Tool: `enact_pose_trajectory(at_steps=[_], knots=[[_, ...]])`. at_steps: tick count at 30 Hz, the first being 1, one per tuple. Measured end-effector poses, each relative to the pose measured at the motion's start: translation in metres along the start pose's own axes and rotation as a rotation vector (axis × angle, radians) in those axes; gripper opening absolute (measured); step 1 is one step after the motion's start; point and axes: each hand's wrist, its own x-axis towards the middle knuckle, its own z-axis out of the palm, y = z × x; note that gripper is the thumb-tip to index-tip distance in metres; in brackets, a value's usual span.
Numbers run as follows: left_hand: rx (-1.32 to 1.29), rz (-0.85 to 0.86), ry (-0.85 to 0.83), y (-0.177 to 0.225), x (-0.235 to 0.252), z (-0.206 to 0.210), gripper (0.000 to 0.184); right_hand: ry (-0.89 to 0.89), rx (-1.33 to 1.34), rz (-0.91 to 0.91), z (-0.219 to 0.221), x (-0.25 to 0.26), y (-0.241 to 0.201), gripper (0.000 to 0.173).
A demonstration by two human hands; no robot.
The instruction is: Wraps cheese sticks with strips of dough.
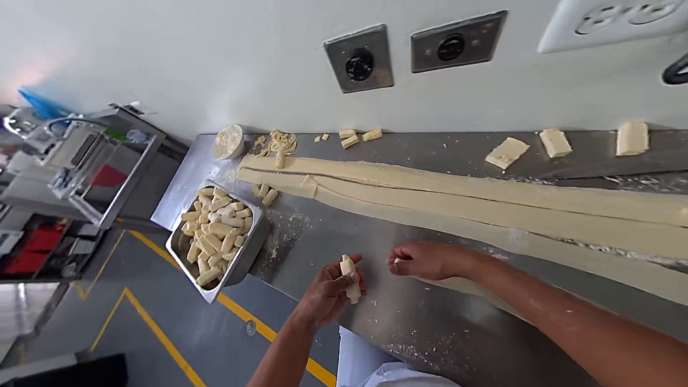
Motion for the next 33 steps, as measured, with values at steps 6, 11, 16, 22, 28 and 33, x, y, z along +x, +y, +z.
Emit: enact_pose_trajectory(at_steps=[6, 11, 16, 22, 28, 33], knots=[[-0.196, 0.024, -0.031, -0.013, 0.002, 0.013, 0.039, 0.312, -0.161, -0.150, 0.010, -0.005, -0.025, 0.065], [-0.176, 0.023, -0.075, -0.017, -0.005, 0.028, 0.022, 0.256, -0.238, -0.501, 0.056, -0.018, -0.039, 0.110], [-0.304, 0.021, -0.080, -0.012, 0.002, 0.033, 0.068, 0.692, -0.200, -0.741, 0.087, -0.006, -0.026, 0.097], [-0.243, -0.015, 0.324, -0.031, -0.001, 0.058, 0.068, 0.785, -0.254, -0.828, 0.124, -0.003, -0.021, 0.088], [-0.249, 0.053, 0.444, -0.010, -0.004, -0.004, 0.069, 0.559, -0.071, -0.628, 0.111, -0.020, -0.009, 0.101], [-0.543, 0.151, 0.518, 0.037, -0.006, -0.022, 0.077, 0.961, -0.178, -0.812, 0.097, -0.011, -0.015, 0.020]])
